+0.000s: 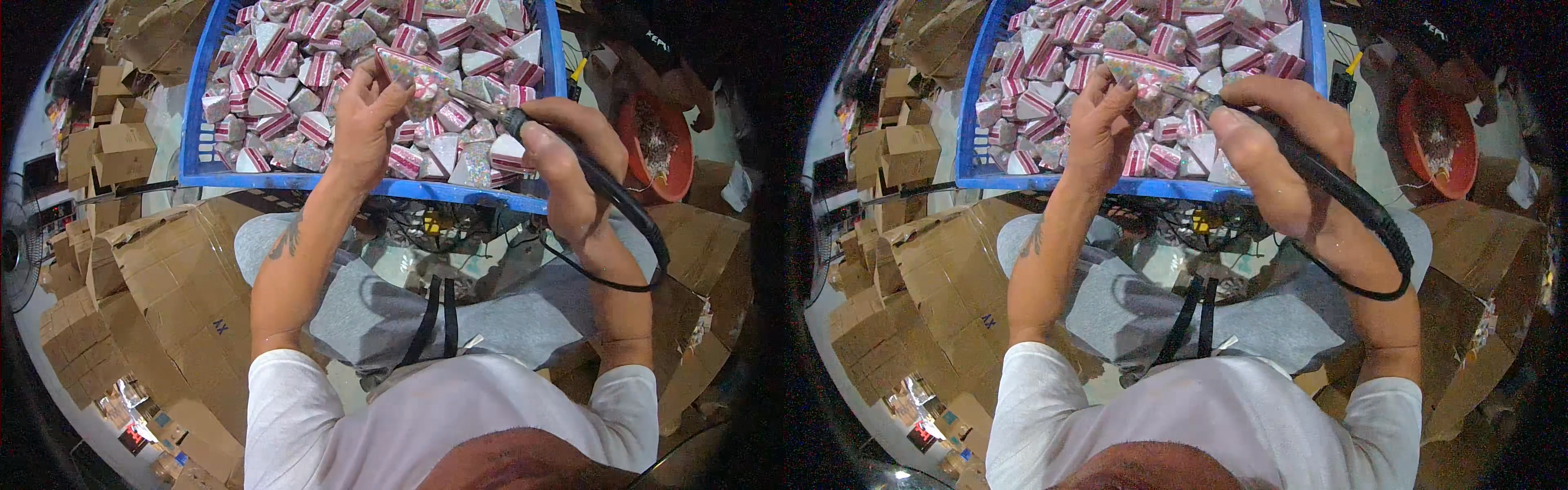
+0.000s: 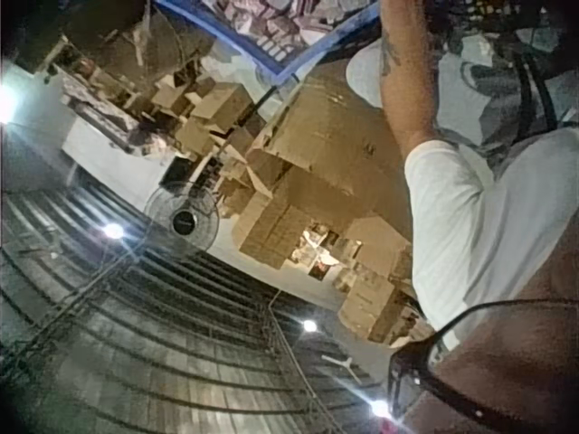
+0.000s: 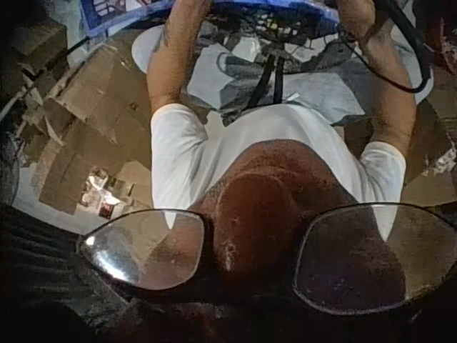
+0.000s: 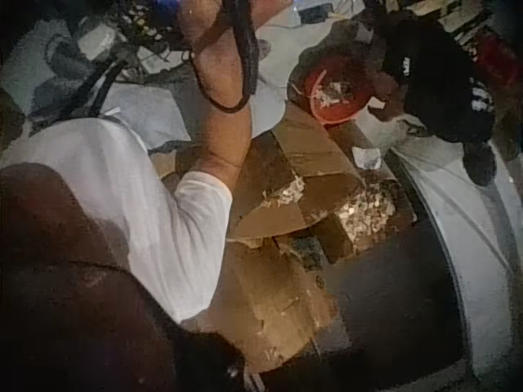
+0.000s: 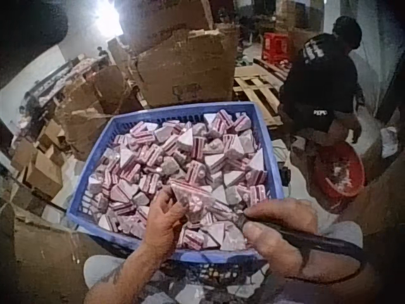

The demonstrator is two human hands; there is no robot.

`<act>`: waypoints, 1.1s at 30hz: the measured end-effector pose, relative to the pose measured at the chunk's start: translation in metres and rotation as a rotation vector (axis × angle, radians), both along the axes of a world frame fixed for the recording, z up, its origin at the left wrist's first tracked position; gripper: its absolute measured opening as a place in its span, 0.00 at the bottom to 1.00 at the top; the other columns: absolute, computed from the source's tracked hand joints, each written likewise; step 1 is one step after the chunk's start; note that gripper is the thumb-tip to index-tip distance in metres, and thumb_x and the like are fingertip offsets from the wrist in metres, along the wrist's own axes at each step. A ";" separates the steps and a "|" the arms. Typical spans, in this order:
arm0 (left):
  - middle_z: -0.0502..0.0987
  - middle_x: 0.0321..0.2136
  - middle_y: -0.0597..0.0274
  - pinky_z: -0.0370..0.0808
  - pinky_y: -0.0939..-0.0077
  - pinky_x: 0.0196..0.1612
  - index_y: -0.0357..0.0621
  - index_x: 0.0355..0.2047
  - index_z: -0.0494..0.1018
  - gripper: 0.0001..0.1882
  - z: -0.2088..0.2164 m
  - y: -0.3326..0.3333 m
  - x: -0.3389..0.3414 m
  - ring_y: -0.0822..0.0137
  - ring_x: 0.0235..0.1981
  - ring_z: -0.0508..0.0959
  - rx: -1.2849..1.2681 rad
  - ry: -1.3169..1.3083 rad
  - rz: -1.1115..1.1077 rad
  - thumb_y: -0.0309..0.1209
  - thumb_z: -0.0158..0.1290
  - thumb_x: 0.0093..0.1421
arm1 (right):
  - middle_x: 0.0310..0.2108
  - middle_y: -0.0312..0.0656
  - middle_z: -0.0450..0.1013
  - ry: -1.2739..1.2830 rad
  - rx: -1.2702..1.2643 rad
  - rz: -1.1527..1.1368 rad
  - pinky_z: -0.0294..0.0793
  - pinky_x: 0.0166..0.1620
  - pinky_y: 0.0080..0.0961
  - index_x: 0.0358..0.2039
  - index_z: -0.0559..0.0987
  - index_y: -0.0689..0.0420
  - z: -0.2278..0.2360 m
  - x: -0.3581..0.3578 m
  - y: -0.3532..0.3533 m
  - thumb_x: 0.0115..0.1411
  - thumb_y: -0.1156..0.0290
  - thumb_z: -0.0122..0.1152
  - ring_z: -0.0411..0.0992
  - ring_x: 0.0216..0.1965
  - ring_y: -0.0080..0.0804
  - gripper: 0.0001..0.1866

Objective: Using a handheld thermal tool to seal small triangular packages.

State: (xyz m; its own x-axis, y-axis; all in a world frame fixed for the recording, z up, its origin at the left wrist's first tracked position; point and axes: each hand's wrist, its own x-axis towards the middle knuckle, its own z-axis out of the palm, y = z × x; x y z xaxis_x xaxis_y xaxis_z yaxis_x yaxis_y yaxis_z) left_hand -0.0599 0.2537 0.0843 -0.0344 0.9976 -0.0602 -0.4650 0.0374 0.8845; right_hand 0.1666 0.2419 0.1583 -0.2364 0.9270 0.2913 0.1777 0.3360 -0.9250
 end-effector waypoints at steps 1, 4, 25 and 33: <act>0.75 0.44 0.56 0.76 0.73 0.48 0.34 0.54 0.62 0.24 0.000 0.000 0.000 0.69 0.43 0.78 0.000 -0.001 -0.002 0.31 0.56 0.62 | 0.27 0.46 0.77 -0.040 0.043 0.018 0.74 0.35 0.28 0.37 0.79 0.63 0.000 0.000 0.002 0.56 0.68 0.63 0.76 0.29 0.34 0.12; 0.75 0.45 0.56 0.77 0.73 0.48 0.34 0.55 0.60 0.25 -0.001 0.001 -0.001 0.69 0.44 0.78 0.009 -0.009 -0.019 0.31 0.55 0.62 | 0.27 0.46 0.76 -0.082 0.114 0.054 0.74 0.34 0.29 0.37 0.79 0.63 -0.003 -0.003 0.005 0.56 0.67 0.63 0.76 0.29 0.34 0.13; 0.76 0.42 0.59 0.74 0.77 0.44 0.36 0.53 0.64 0.25 0.014 -0.005 0.001 0.71 0.40 0.77 -0.010 -0.065 0.010 0.33 0.58 0.59 | 0.32 0.44 0.75 0.154 0.087 -0.069 0.72 0.33 0.21 0.42 0.76 0.66 -0.016 0.008 0.013 0.61 0.68 0.56 0.71 0.26 0.25 0.15; 0.71 0.55 0.45 0.75 0.64 0.53 0.30 0.58 0.65 0.28 0.183 -0.187 -0.180 0.55 0.53 0.76 0.144 1.272 0.858 0.36 0.53 0.62 | 0.33 0.42 0.76 0.465 0.222 -0.090 0.75 0.39 0.24 0.44 0.78 0.63 -0.025 0.025 0.047 0.66 0.66 0.53 0.75 0.34 0.26 0.14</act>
State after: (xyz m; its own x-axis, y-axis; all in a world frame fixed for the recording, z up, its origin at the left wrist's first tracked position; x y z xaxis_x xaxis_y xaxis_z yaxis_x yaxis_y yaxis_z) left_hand -0.2400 0.0665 0.2676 -0.5348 0.6460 0.5447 0.7384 0.0438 0.6729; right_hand 0.1913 0.2884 0.1330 0.0427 0.8419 0.5379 -0.1976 0.5349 -0.8215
